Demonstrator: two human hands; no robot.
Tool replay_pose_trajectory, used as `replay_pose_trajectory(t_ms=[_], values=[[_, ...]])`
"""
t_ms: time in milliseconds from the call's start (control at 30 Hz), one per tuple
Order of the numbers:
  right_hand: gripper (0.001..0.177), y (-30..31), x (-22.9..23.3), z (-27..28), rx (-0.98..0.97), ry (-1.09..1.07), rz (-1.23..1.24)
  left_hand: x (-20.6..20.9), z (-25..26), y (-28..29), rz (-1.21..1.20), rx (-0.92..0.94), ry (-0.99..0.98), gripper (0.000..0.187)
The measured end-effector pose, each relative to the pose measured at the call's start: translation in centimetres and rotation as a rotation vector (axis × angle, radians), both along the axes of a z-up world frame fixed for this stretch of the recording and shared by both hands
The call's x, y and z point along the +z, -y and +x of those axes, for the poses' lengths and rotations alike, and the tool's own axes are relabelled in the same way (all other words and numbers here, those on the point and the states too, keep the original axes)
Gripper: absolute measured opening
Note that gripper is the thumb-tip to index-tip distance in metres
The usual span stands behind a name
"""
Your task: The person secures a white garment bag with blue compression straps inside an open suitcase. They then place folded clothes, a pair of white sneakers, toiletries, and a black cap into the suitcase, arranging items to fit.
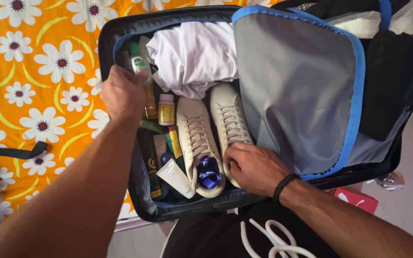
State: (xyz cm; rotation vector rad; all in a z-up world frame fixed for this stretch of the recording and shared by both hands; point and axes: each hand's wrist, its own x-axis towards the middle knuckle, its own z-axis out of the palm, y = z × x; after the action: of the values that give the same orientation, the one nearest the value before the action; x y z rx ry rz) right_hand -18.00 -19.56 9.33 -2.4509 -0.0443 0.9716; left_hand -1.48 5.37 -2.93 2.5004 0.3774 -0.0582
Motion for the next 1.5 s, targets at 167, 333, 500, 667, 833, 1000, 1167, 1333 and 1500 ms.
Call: replay_pose_trajectory(t_ms=[167,333,500,667,833,1000,1167,1333,1500], values=[[0.016,0.1,0.0,0.2,0.002,0.014,0.007,-0.2,0.8,-0.4,0.012,0.008,-0.031,0.041],[0.015,0.1,-0.3,0.1,0.005,0.036,0.005,1.5,-1.9,0.0,0.119,0.048,-0.066,0.032],[0.014,0.0,-0.5,-0.1,0.007,0.052,-0.008,2.8,-6.1,1.4,0.303,0.214,-0.39,0.041],[0.015,0.1,-0.5,-0.2,0.015,0.097,0.014,3.6,-6.3,2.2,0.301,0.105,-0.39,0.034],[0.014,0.1,-0.8,-0.5,-0.016,0.105,0.026,4.5,-8.5,3.1,0.366,-0.067,-0.377,0.039],[0.015,0.3,-0.9,-0.6,-0.018,0.108,0.032,5.5,-10.4,2.8,0.42,-0.118,-0.36,0.04],[0.014,0.3,-0.8,-0.6,-0.025,0.111,0.038,6.1,-11.4,0.2,0.436,-0.182,-0.366,0.017],[0.014,0.0,-0.6,-0.5,-0.021,0.098,0.017,4.9,-10.1,-0.3,0.346,-0.253,-0.376,0.032],[0.016,0.1,-0.5,-0.5,-0.022,0.049,0.008,4.3,-9.4,0.9,0.23,-0.197,-0.348,0.033]])
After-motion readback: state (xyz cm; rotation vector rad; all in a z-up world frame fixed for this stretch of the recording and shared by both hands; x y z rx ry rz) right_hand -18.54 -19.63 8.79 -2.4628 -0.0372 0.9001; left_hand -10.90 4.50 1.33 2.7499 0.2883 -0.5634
